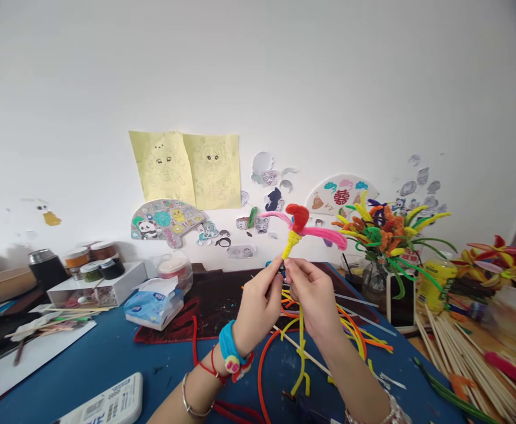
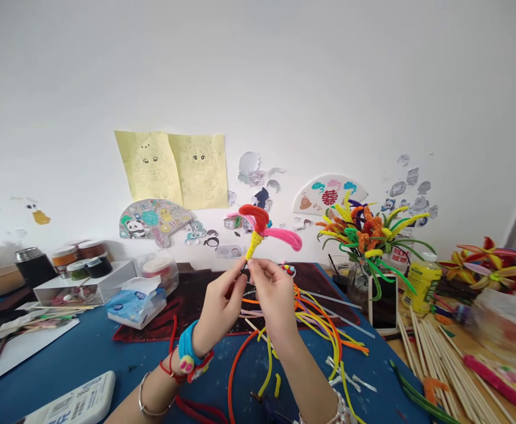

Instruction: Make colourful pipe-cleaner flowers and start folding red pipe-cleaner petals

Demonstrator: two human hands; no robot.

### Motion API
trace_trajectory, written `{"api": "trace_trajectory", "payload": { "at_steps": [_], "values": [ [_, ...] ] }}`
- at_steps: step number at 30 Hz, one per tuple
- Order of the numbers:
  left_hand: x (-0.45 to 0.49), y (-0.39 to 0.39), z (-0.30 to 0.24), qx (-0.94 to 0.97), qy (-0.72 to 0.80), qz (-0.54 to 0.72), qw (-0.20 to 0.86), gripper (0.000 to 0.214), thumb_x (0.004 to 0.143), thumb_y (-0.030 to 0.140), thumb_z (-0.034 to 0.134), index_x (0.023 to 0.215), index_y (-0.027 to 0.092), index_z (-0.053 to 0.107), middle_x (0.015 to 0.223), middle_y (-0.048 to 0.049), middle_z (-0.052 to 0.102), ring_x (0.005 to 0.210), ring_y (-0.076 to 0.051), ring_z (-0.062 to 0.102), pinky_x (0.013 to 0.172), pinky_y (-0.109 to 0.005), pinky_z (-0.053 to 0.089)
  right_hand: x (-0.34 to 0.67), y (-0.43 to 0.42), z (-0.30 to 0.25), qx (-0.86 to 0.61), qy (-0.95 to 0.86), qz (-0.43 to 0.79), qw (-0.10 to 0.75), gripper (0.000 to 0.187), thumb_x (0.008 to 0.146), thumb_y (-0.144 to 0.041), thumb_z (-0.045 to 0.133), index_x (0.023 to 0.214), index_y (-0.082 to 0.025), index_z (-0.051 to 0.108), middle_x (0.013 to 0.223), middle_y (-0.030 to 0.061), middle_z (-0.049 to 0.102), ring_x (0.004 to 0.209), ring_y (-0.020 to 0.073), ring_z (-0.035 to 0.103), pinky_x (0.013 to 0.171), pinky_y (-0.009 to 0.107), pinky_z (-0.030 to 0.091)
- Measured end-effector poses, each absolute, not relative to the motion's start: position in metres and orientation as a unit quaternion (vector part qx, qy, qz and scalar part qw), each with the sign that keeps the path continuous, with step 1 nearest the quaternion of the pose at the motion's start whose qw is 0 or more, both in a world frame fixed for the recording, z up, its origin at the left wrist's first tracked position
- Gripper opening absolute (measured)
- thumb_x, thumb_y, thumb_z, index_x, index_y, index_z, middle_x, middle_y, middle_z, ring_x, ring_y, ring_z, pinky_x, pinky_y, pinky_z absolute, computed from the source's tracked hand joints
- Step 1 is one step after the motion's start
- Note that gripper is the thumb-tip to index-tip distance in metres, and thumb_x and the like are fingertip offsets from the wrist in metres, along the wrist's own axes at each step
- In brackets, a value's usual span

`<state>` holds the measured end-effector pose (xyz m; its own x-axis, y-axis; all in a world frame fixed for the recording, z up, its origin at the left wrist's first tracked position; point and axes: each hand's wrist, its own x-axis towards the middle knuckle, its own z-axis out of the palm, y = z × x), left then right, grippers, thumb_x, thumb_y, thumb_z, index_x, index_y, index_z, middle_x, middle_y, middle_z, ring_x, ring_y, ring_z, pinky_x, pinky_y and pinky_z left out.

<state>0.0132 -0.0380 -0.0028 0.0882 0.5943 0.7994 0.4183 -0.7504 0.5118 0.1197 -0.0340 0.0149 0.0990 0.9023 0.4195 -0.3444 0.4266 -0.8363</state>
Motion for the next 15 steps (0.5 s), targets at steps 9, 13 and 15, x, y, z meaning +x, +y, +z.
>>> {"api": "trace_trajectory", "payload": {
  "at_steps": [9,13,15],
  "values": [
    [0.0167,-0.0424,-0.0032,0.751,0.393,0.526,0.061,0.049,0.093,0.020,0.032,0.140,0.015,0.021,0.068,0.0002,0.059,0.054,-0.013,0.055,0.055,-0.022,0.043,0.1192,-0.0353,0.0170,-0.289,-0.486,0.447,0.693,0.024,0.069,-0.038,0.071,0.075,-0.015,0.067,0.057,-0.0032,0.050,0.043,0.0053,0.030,0.038,0.021,0.022],
    [0.0213,-0.0420,-0.0069,0.727,0.390,0.561,0.066,0.034,0.093,0.021,0.034,0.126,0.019,0.039,0.080,-0.0030,0.065,0.058,-0.012,0.060,0.055,-0.021,0.045,0.1162,-0.0350,0.0160,-0.267,-0.467,0.469,0.700,0.022,0.069,-0.037,0.071,0.077,-0.016,0.069,0.053,-0.0042,0.048,0.044,0.0071,0.035,0.040,0.021,0.027],
    [0.0211,-0.0402,-0.0086,0.719,0.384,0.579,0.018,0.031,0.093,0.020,0.036,0.122,0.021,0.046,0.095,-0.0063,0.066,0.072,-0.013,0.064,0.065,-0.023,0.049,0.1159,-0.0356,0.0160,-0.268,-0.461,0.459,0.710,0.021,0.069,-0.036,0.071,0.077,-0.016,0.069,0.050,-0.0049,0.046,0.045,0.0080,0.037,0.040,0.022,0.029]
  ]
}}
